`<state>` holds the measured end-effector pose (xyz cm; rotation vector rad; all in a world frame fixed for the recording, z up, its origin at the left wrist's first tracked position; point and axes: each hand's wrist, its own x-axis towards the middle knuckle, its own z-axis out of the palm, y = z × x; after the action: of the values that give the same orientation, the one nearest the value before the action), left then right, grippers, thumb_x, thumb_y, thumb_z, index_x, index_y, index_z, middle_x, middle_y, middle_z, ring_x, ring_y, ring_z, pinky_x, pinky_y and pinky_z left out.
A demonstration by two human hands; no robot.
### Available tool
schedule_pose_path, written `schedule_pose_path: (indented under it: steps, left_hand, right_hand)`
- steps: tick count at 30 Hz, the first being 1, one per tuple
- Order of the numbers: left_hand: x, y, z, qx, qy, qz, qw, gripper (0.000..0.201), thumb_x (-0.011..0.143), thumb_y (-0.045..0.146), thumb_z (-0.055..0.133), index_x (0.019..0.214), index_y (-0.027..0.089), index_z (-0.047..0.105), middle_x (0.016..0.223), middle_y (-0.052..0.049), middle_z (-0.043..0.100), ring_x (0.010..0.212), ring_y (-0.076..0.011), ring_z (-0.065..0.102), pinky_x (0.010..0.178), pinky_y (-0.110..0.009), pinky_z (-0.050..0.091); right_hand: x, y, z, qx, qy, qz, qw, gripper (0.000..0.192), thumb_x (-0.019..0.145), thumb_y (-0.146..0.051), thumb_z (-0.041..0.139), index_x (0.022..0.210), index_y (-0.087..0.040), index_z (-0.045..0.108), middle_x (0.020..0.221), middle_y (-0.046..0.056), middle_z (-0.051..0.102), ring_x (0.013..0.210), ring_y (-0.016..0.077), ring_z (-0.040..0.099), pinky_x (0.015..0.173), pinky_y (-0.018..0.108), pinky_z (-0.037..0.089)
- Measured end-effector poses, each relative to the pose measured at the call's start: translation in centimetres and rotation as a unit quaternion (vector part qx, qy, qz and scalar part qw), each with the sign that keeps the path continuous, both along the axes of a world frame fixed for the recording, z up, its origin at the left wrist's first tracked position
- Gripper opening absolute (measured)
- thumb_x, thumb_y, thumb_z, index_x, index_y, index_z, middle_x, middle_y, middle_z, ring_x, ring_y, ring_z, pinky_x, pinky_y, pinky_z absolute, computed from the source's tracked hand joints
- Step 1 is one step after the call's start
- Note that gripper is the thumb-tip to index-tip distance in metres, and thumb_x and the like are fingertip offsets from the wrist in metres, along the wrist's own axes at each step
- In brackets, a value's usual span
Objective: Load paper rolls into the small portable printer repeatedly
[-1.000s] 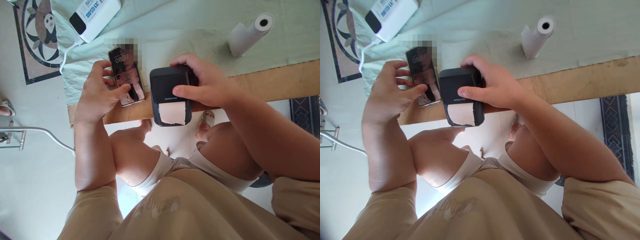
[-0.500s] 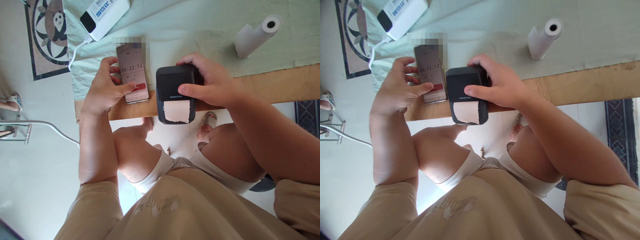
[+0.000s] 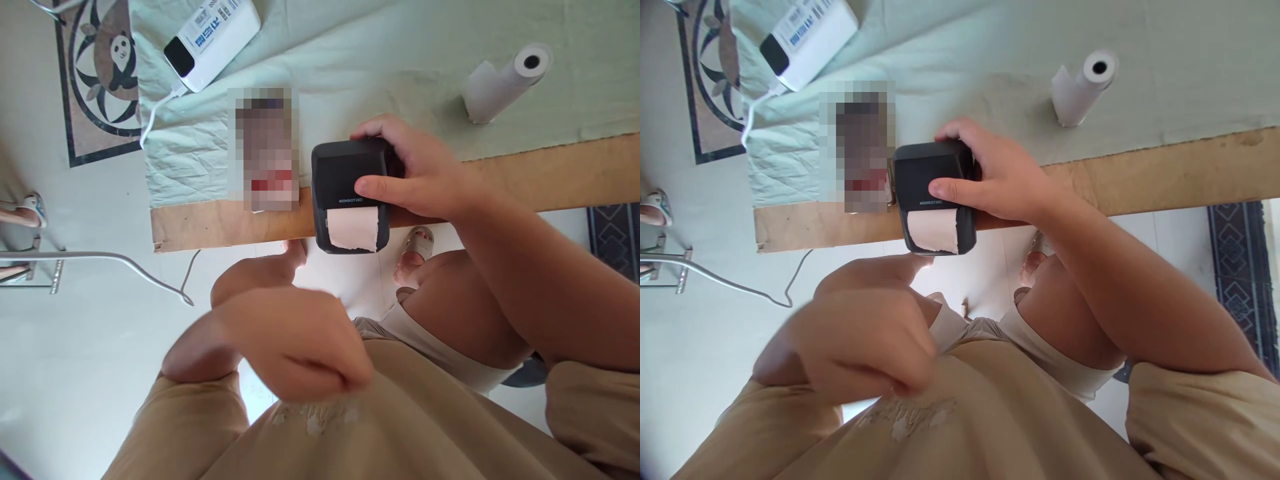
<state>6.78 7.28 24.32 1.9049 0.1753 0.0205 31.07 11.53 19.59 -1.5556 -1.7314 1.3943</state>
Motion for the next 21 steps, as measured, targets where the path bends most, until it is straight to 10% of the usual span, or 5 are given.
schedule_pose_path:
  steps: [2,7,13,18,21]
  left_hand:
    - [2.2,-2.2,-1.1,-0.117,0.063,-0.278,0.951,0.023,0.087,0.020,0.050,0.067,0.024,0.040,0.069,0.004,0.067,0.060,-0.0155,0.058,0.051,-0.034,0.046]
    - [6.2,-7.4,-5.3,-0.220,0.098,-0.464,0.853,0.027,0.084,0.026,0.057,0.109,0.016,0.061,0.129,-0.016,0.074,0.116,-0.0318,0.072,0.089,-0.040,0.058]
    - [6.9,-11.4,-9.0,-0.253,-0.102,-0.385,0.882,0.065,0.091,0.036,0.060,0.139,-0.008,0.057,0.146,-0.031,0.061,0.136,-0.0377,0.062,0.115,-0.039,0.049]
    - [7.2,-12.2,-9.0,-0.333,-0.038,-0.412,0.847,0.010,0.089,0.028,0.058,0.093,0.019,0.059,0.100,-0.009,0.071,0.093,-0.0241,0.068,0.083,-0.034,0.054]
    - [7.4,-11.0,-7.4,-0.315,0.016,-0.400,0.861,0.011,0.084,0.021,0.055,0.075,0.024,0.048,0.078,-0.001,0.063,0.074,-0.0210,0.059,0.069,-0.035,0.045]
  right_hand:
    - [0.0,0.0,0.0,0.005,-0.006,0.002,1.000,0.074,0.080,-0.064,0.071,0.142,-0.027,0.059,0.122,0.006,0.071,0.107,0.0250,0.065,0.099,0.046,0.055]
    - [0.1,0.1,-0.1,0.015,-0.007,0.005,1.000,0.072,0.080,-0.066,0.072,0.140,-0.028,0.060,0.120,0.006,0.071,0.105,0.0248,0.065,0.097,0.046,0.056]
    - [0.1,0.0,-0.1,0.021,-0.015,0.002,1.000,0.069,0.080,-0.065,0.074,0.138,-0.027,0.062,0.112,0.006,0.069,0.095,0.0206,0.062,0.083,0.038,0.059]
    - [0.1,0.1,-0.3,0.025,-0.013,0.014,0.999,0.069,0.083,-0.063,0.073,0.139,-0.026,0.060,0.108,0.005,0.066,0.089,0.0165,0.061,0.075,0.031,0.059]
    - [0.1,0.1,-0.3,0.026,-0.028,0.009,0.999,0.067,0.082,-0.061,0.074,0.138,-0.026,0.061,0.107,0.005,0.065,0.090,0.0165,0.061,0.077,0.032,0.059]
